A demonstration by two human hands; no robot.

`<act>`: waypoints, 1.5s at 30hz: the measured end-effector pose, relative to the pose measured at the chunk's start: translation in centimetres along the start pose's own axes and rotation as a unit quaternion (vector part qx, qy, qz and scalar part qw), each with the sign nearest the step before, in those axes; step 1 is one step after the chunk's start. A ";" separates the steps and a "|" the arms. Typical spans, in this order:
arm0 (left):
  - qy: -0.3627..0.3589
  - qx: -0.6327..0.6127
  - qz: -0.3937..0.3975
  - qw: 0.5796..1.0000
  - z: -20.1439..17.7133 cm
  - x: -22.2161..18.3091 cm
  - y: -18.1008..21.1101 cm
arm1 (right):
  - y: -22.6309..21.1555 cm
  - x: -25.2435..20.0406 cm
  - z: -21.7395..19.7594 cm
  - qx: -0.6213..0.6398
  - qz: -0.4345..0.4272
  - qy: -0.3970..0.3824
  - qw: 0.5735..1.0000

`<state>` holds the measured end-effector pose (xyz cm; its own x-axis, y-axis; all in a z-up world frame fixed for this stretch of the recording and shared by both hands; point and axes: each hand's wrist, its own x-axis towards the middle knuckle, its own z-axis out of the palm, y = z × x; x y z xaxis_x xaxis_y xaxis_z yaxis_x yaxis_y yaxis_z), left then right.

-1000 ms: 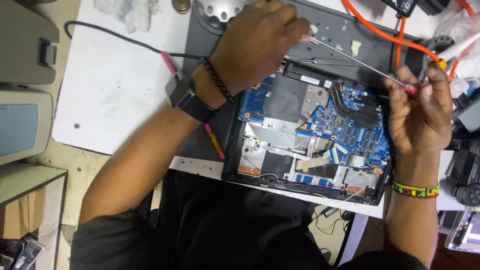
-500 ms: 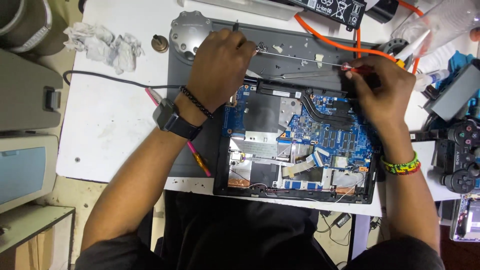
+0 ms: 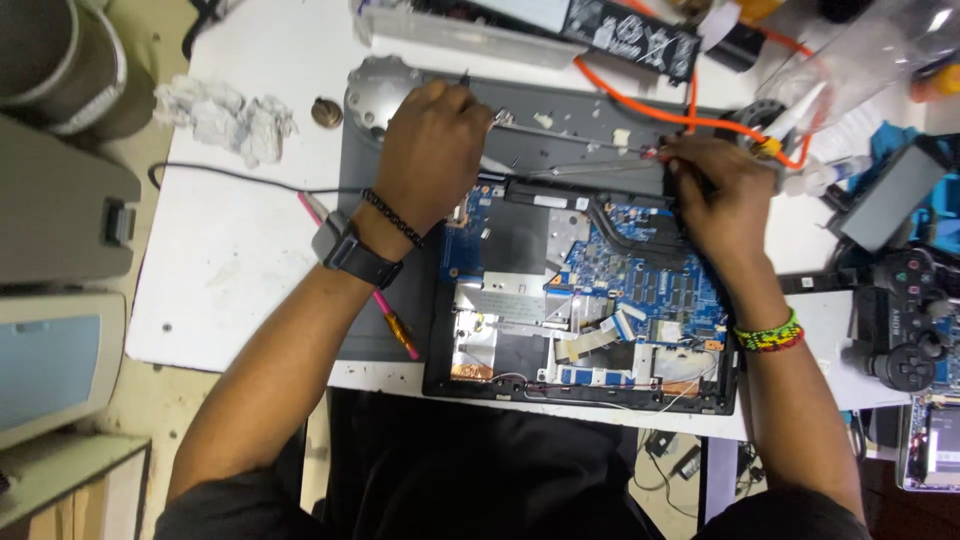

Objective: Repairing a laptop by removing screws and replacing the battery

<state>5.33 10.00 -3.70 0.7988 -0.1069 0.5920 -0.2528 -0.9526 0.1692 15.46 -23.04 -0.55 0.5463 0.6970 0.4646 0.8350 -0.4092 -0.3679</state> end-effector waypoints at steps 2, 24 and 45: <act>0.005 -0.007 0.003 1.000 0.6 -0.4 -0.3 | -0.1 -0.1 0.1 0.003 0.007 0.004 1.000; -0.032 -0.026 -0.014 0.999 1.9 -1.0 -0.9 | 0.4 -1.2 0.0 0.002 -0.003 0.119 0.993; 0.030 0.000 0.006 1.000 0.6 -0.3 -0.3 | -6.4 8.4 -0.8 -0.165 -0.074 -0.028 0.983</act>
<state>5.46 10.13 -4.39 0.7615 -0.1000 0.6404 -0.2615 -0.9515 0.1624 14.74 -15.08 6.35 0.4203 0.7910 0.4447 0.8864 -0.4627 -0.0149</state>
